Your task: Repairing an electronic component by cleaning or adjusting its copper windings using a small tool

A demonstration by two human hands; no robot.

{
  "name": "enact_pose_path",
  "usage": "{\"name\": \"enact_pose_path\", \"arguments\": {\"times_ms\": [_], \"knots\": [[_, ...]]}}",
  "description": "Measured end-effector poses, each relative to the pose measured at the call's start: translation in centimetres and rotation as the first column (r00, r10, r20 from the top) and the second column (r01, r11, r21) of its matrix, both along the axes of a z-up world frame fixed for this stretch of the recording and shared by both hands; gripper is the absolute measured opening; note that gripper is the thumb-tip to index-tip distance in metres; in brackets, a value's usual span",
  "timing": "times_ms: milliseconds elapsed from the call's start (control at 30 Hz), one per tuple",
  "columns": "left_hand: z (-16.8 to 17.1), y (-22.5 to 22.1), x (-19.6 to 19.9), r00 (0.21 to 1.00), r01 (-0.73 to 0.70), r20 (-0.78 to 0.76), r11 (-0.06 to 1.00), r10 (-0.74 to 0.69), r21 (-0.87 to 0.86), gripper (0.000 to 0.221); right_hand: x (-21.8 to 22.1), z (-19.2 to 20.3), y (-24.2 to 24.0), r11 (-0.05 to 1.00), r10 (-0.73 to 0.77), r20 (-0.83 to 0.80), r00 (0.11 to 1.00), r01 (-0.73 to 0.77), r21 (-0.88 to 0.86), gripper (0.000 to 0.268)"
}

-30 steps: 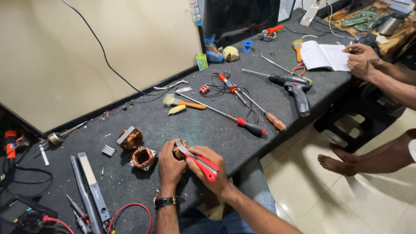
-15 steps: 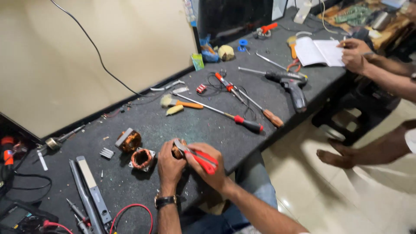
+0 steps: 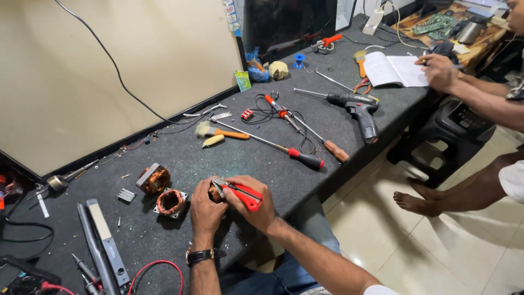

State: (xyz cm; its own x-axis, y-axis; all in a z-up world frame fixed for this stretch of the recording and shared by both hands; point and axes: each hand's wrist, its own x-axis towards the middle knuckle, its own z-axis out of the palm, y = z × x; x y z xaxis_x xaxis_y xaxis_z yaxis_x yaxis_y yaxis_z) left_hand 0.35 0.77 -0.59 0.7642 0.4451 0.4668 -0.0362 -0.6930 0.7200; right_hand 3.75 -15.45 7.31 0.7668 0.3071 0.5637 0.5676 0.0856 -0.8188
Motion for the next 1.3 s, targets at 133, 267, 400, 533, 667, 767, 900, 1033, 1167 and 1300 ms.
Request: {"name": "enact_pose_path", "arguments": {"times_ms": [133,267,400,533,667,767,900,1033,1167,1300], "knots": [[1.2,-0.3,-0.1,1.0,-0.001,-0.014,1.0,0.001,0.006,0.063,-1.2,0.6,-1.4,1.0,0.001,-0.03,1.0,-0.001,0.001,0.022],[-0.2,-0.2,-0.4,1.0,-0.003,-0.008,1.0,0.003,0.001,0.058,-0.8,0.3,-0.3,1.0,0.004,-0.024,1.0,-0.004,0.014,0.02],[2.9,-1.1,-0.9,0.999,0.044,-0.015,0.998,-0.044,-0.045,0.057,-1.1,1.4,-1.1,0.997,-0.001,0.116,0.993,0.011,-0.081,0.023],[2.9,-1.1,-0.6,0.998,-0.006,-0.069,1.0,0.007,0.014,0.053,-1.7,1.0,-1.2,0.994,-0.053,0.14,0.989,0.065,-0.087,0.021],[2.4,-1.1,-0.8,0.999,0.035,-0.03,0.999,-0.034,0.02,0.051,-0.9,0.2,0.0,0.996,-0.058,0.165,0.985,0.069,-0.062,0.02],[2.6,-1.1,-0.9,0.999,0.024,-0.047,1.0,-0.024,-0.008,0.056,-1.6,0.6,-0.8,0.997,-0.023,0.103,0.994,0.03,-0.067,0.022],[2.3,-1.1,-0.8,0.999,0.009,-0.047,1.0,-0.008,0.021,0.053,-2.4,1.2,-1.7,0.998,-0.021,0.128,0.992,0.028,-0.058,0.02],[0.9,-0.4,-0.2,1.0,0.006,-0.001,1.0,-0.006,0.021,0.057,-0.6,0.5,0.0,1.0,0.013,-0.003,1.0,-0.013,0.021,0.024],[0.9,-0.4,-0.2,1.0,0.006,-0.001,1.0,-0.006,0.021,0.06,-1.6,0.5,-1.4,1.0,0.018,-0.003,1.0,-0.018,-0.002,0.024],[0.4,-0.2,-0.2,0.999,0.031,0.022,0.998,-0.033,0.061,0.058,-1.6,-0.6,-1.3,0.999,0.01,0.054,0.999,-0.012,0.035,0.02]]}}
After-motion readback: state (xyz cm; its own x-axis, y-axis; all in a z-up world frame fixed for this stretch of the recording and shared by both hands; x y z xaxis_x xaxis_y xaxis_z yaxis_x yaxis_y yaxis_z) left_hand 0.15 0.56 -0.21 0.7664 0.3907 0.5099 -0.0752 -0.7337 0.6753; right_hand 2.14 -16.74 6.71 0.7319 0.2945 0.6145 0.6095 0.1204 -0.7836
